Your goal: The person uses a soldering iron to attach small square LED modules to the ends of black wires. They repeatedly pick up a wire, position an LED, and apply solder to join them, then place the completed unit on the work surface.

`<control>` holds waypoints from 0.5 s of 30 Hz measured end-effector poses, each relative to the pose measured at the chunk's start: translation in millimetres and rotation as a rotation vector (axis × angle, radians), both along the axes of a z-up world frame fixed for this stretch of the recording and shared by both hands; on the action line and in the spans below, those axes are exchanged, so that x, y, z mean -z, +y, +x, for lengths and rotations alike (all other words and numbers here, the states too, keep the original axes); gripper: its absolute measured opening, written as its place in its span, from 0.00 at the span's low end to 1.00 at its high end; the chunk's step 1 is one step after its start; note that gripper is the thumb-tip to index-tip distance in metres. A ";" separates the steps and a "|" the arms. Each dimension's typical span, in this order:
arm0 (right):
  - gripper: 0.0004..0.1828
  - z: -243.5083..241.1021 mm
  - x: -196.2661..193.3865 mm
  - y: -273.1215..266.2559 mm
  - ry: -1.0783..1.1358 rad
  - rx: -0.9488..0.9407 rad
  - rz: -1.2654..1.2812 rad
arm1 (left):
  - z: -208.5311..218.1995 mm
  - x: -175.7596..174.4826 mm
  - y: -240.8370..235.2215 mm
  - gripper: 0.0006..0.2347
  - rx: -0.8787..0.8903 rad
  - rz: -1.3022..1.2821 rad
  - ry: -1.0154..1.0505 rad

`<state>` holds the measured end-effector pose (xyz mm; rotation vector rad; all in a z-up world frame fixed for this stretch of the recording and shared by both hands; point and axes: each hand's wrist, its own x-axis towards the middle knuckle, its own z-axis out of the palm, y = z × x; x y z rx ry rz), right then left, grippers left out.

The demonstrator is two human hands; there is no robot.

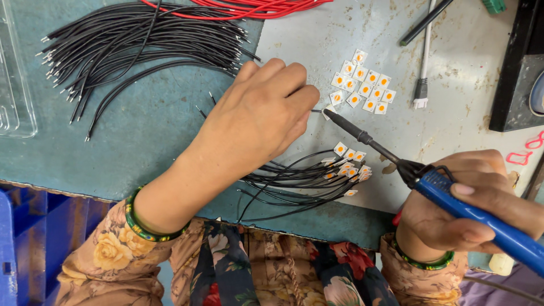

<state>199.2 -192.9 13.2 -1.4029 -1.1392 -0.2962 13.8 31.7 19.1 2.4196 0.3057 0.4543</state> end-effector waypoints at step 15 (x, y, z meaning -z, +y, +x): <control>0.28 -23.8 -16.1 2.4 -0.007 0.080 -0.107 | -0.1 1.9 -3.8 0.08 -0.030 0.018 -0.027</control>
